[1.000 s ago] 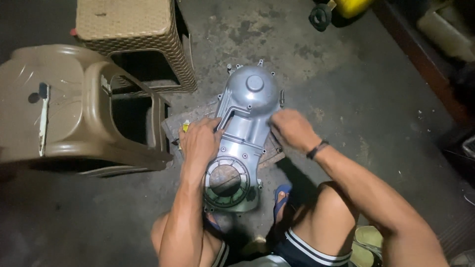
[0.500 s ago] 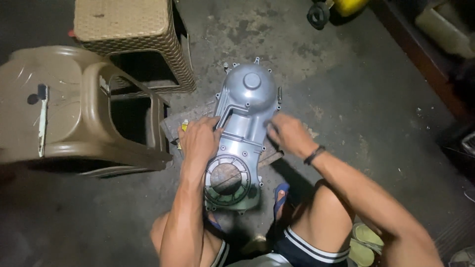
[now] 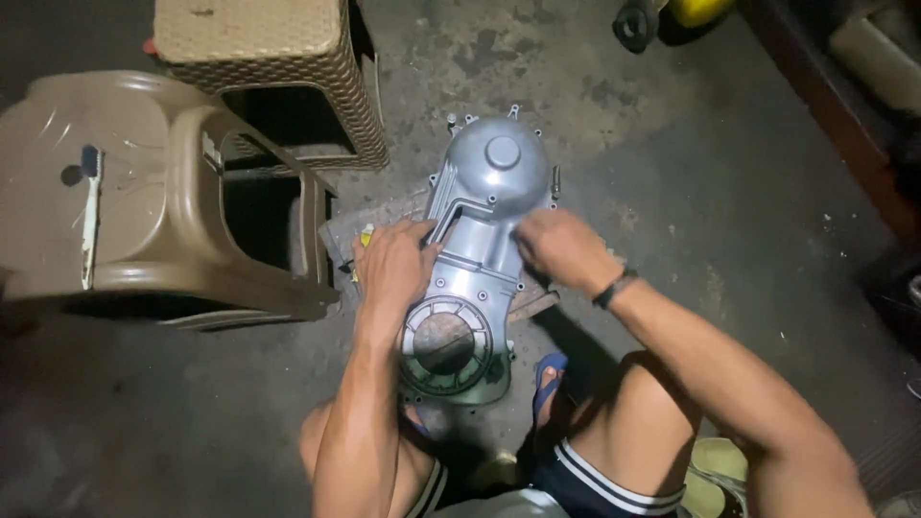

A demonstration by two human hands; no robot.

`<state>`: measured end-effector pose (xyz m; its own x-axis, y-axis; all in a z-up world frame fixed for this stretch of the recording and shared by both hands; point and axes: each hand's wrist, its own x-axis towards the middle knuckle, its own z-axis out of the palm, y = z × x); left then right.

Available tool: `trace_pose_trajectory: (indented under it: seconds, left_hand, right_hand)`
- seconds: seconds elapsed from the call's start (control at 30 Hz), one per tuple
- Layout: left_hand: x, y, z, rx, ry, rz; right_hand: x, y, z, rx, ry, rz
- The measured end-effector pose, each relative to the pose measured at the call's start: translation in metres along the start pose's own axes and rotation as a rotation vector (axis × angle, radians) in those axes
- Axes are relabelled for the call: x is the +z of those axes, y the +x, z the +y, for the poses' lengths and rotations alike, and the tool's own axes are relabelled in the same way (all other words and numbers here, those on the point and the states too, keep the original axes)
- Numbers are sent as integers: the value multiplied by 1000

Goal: Wiping and inspecting a motorcycle engine casing to remove debris and prepare for assembly.

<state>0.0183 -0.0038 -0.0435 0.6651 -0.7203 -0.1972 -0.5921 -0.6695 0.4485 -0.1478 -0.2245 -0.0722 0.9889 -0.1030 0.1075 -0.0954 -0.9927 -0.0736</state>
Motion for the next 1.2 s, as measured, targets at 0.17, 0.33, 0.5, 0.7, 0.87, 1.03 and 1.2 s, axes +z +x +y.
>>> trace_pose_trajectory:
  seconds: [0.17,0.33,0.5,0.7,0.87,1.03,1.2]
  left_hand:
    - [-1,-1,-1,-12,-51,2]
    - [2,1,-4,-4,-99,-17]
    - [-1,4,-4,7,-79,-31]
    - [8,6,-9,16,-88,6]
    - [4,2,-9,10,-107,-12]
    - [3,3,-8,1,-106,-12]
    - [4,5,-10,2,-122,-19]
  right_hand:
    - [-5,-8,-22,37,183,-61]
    - [-13,2,-16,-105,2,-109]
    - [0,-6,-25,-10,172,-17]
    - [2,25,-7,-117,-188,35]
    - [13,23,-26,-157,-29,-118]
    - [0,30,-29,-147,-321,94]
    - [3,23,-30,1,-38,-197]
